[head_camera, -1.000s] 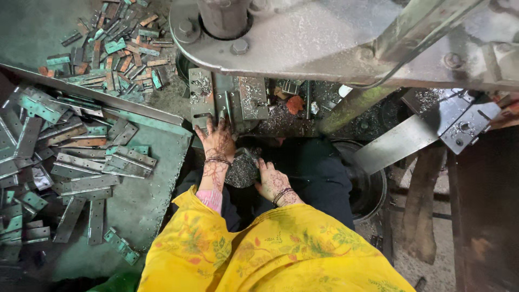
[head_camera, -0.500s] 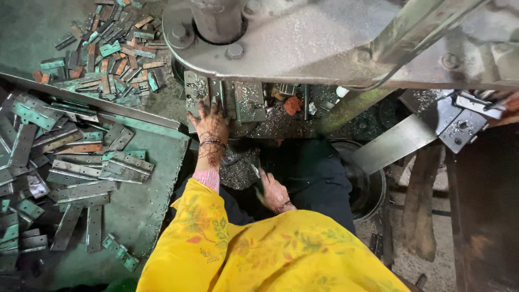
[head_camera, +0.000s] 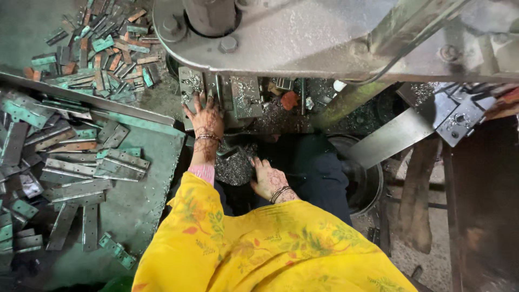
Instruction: The person operates a manual press machine to shape metal pieces. They repeatedly pick up metal blanks, position them under the press, and activate the machine to form the parts, then place the finished pieces aside.
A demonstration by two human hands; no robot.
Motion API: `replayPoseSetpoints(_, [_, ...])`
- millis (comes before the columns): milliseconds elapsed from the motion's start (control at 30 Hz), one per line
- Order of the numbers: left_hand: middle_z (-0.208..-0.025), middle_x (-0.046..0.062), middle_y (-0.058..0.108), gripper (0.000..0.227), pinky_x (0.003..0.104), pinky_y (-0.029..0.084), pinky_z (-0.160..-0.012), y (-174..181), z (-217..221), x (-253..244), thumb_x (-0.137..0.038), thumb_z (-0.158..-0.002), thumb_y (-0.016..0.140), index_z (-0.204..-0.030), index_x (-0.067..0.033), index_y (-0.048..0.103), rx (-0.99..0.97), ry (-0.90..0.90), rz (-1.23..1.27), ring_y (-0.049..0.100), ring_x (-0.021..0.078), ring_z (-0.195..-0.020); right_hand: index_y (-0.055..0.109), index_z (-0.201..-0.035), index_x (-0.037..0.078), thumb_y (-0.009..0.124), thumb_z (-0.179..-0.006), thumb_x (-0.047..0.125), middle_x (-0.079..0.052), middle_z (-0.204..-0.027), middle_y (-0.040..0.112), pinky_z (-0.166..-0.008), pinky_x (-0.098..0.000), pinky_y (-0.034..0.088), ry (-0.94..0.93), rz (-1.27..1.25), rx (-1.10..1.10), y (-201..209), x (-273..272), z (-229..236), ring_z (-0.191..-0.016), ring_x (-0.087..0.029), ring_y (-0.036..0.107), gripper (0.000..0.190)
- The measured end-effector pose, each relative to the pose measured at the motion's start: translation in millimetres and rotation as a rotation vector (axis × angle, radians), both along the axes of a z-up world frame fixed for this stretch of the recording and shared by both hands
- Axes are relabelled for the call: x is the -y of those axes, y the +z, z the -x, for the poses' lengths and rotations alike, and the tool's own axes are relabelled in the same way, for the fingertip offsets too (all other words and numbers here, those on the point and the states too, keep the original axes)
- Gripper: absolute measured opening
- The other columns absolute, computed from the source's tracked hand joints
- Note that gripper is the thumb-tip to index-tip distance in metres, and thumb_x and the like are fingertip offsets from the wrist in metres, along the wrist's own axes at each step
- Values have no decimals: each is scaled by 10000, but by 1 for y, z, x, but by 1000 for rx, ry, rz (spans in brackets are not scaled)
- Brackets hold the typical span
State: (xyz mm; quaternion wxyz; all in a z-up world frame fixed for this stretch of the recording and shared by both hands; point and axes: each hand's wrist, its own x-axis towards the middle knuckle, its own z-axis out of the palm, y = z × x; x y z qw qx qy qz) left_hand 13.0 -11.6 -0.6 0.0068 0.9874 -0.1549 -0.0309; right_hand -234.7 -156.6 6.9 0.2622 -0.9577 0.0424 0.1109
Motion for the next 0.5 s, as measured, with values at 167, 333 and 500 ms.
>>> replayPoseSetpoints(167, [-1702,-64,286,497,751,-48,-1201,10,-21,9,-249,-1033,481,-1527,-296,509,-120,20,-37,63,345,-1627,361,-1510,84,717,-852,329,-212,-1266,578,-828,-512,563,-60,-34,8,-29,-4,8,-1015,-419,668,787])
replayPoseSetpoints(333, [-1697,-62,196,649,745,-77,-1148,4,-25,6,-266,-968,494,-1597,-306,338,-43,-25,-21,34,362,-1560,375,-1504,82,707,-891,351,-208,-1264,586,-822,-498,575,-49,-23,155,-89,-4,14,-1022,-406,672,748])
replayPoseSetpoints(500, [-1709,-93,182,575,746,-71,-1196,-13,0,0,-394,-1042,444,-1597,-309,317,-59,8,14,22,311,-1596,360,-1497,75,737,-849,353,-231,-1282,560,-819,-498,571,-45,-30,128,-82,-4,20,-1024,-415,661,799])
